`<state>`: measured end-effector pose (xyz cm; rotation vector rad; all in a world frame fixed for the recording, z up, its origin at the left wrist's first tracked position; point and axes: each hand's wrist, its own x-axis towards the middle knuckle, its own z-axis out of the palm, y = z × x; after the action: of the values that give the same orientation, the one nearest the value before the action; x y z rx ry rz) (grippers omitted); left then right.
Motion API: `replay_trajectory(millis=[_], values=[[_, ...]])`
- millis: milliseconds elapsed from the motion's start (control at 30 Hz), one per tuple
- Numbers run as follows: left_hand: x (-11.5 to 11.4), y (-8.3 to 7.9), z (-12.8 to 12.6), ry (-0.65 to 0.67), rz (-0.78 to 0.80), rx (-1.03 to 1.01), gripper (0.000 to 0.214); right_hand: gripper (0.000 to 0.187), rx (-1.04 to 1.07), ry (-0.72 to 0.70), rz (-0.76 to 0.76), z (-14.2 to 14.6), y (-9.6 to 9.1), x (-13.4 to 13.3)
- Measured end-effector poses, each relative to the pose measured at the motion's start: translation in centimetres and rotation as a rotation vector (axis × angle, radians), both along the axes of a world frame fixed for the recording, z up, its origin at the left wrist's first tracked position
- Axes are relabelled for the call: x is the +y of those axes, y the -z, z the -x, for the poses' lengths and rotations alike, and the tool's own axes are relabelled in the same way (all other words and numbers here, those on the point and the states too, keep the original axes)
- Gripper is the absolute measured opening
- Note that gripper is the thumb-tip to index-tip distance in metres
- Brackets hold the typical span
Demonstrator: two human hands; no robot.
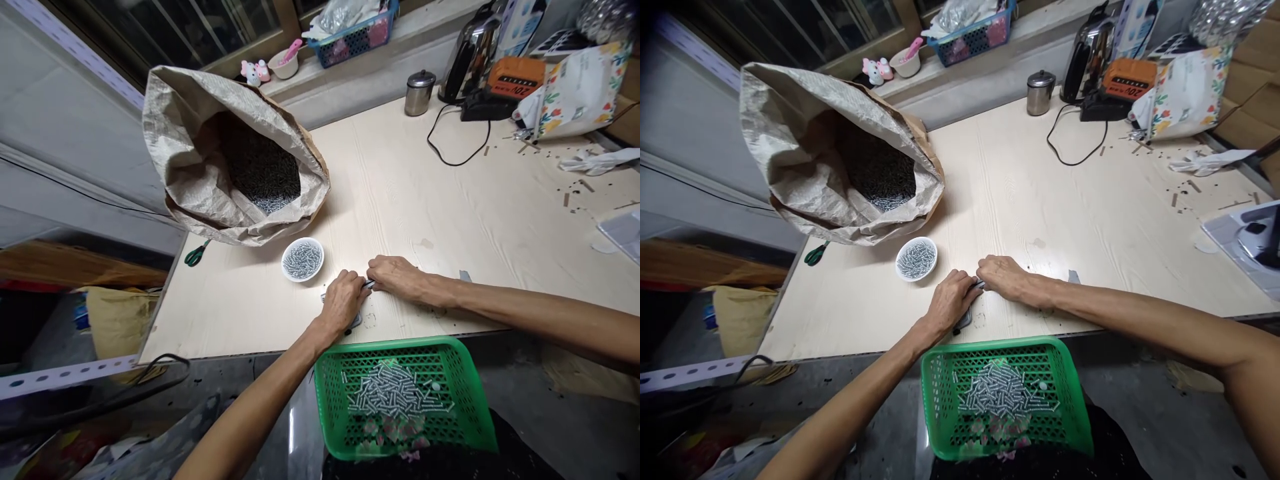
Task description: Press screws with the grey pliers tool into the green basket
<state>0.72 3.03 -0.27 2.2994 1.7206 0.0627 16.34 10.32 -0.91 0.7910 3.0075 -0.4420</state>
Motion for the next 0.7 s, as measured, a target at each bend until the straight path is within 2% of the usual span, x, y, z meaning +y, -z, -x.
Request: replay_trajectory(millis=[33,67,133,167,200,300,433,533,600,700], values=[[-0.3,0.0,0.1,-0.018,-0.020,0.006,0.016,0.004,-0.002,0.003,0.002,-0.2,-0.2,0.1],[-0.7,-0.1,0.2,-0.036,-0.050,0.001,0.019,0.009,0.003,-0.002,0.011,-0.4,-0.4,0.2],[-1.7,-0.3,0.5,-0.060,-0.133,-0.039,0.037,0.035,0.042,-0.037,0.058,-0.9,-0.6,0.7],[-2.3,-0.5,0.6,-0.056,-0.176,-0.066,0.042,0.042,0.067,-0.053,0.088,-1.2,-0.6,1.0],[-3.0,-0.6,0.5,-0.041,-0.210,-0.093,0.042,0.041,0.089,-0.055,0.111,-1.3,-0.6,1.3],[-4.8,-0.6,-0.6,0.025,-0.229,-0.184,0.026,0.016,0.119,-0.016,0.061,-1.1,0.2,2.1],[-6.0,0.4,-3.0,0.002,-0.154,-0.382,0.018,0.020,0.140,-0.031,-0.075,0.3,1.3,3.2],[-6.6,0.9,-3.4,-0.040,-0.157,-0.474,0.020,0.018,0.147,-0.038,-0.118,0.8,1.7,3.7],[-7.1,0.6,-2.6,-0.128,-0.211,-0.472,0.022,0.017,0.128,-0.029,-0.162,0.7,1.8,3.7],[-7.9,-0.4,-0.4,-0.468,-0.291,-0.279,0.018,0.020,0.126,-0.004,-0.224,0.3,2.0,3.5]])
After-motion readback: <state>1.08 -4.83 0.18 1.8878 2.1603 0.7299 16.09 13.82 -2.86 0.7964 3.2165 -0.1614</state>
